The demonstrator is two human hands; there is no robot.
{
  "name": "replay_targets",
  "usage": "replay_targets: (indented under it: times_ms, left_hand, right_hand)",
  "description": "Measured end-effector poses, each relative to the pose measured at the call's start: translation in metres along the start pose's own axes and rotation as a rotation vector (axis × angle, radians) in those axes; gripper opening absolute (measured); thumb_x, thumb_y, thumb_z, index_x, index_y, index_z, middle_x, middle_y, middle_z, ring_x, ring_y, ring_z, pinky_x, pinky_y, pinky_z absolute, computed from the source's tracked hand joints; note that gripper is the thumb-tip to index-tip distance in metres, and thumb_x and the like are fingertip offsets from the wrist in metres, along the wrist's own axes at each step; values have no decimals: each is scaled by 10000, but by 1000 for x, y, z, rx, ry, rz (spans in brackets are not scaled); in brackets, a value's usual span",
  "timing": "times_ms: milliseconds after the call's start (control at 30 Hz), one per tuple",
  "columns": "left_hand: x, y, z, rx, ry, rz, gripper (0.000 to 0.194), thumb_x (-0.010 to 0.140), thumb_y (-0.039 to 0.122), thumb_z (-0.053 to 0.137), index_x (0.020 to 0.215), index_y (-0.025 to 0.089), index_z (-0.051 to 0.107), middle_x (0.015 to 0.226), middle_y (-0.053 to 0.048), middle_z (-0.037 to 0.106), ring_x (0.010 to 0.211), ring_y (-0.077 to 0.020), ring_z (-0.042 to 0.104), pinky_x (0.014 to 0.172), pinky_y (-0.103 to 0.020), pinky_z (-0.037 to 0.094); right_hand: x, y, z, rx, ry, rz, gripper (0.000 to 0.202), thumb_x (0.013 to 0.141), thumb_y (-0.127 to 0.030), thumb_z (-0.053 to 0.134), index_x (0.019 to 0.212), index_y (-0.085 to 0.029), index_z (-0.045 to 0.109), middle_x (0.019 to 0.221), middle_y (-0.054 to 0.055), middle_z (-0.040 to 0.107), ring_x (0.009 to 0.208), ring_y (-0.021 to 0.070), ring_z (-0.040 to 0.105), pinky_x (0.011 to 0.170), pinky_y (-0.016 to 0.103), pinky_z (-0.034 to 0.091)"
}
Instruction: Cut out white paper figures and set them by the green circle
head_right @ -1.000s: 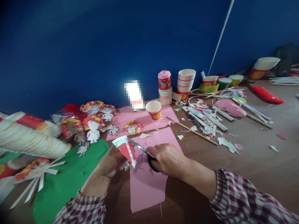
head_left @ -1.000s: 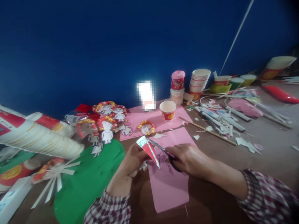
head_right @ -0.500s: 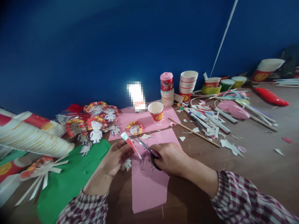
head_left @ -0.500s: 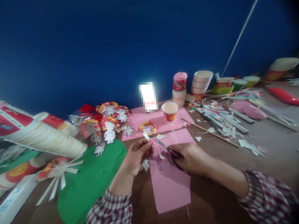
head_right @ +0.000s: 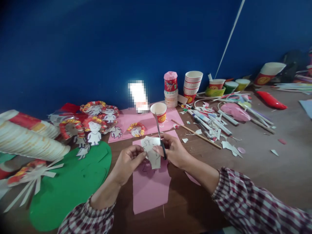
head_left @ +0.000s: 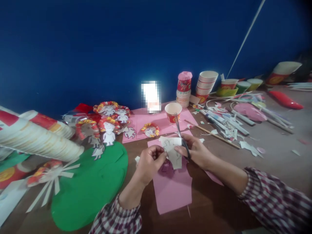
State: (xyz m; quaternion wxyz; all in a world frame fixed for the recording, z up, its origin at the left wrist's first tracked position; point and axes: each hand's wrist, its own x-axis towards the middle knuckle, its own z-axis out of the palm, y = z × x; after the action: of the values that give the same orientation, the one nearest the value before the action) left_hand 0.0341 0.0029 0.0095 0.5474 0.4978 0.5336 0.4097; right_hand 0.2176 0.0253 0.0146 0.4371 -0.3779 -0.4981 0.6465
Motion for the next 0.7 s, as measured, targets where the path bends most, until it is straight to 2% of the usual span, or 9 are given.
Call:
replay_targets:
  times_ms: [167, 300, 467, 700]
  left_hand:
    - [-2, 2, 3, -156, -22, -73, 241, 709, 350, 720, 757, 140, 613, 641, 7, 604, 551, -93, 538, 552, -214, 435]
    - [-2, -1, 3, -228, -22, -87, 246, 720, 355, 713, 788, 140, 614, 682, -2, 625, 591, -101, 554, 577, -221, 435]
    - [-3, 1, 4, -266, -36, -76, 283, 726, 366, 720, 849, 139, 604, 712, -12, 637, 618, -107, 572, 597, -227, 447]
    - [-9, 11, 7, -342, -140, -124, 412, 692, 383, 763, 954, 138, 561, 769, -25, 642, 617, -111, 590, 575, -232, 467]
  right_hand:
    - [-1, 2, 2, 120, 99, 80, 384, 599, -379, 820, 840, -175, 602, 679, -22, 626, 567, 108, 551, 533, 230, 454]
    - [-4, 5, 5, 187, 118, 126, 381, 592, -389, 824, 800, -168, 592, 592, -47, 590, 465, 77, 495, 425, 194, 387]
    - [-4, 5, 6, 209, 111, 119, 379, 600, -393, 827, 780, -167, 581, 546, -55, 582, 405, 60, 456, 378, 179, 361]
    - [-3, 7, 5, 230, 115, 98, 433, 579, -425, 839, 833, -162, 607, 570, -46, 592, 429, 75, 492, 395, 189, 395]
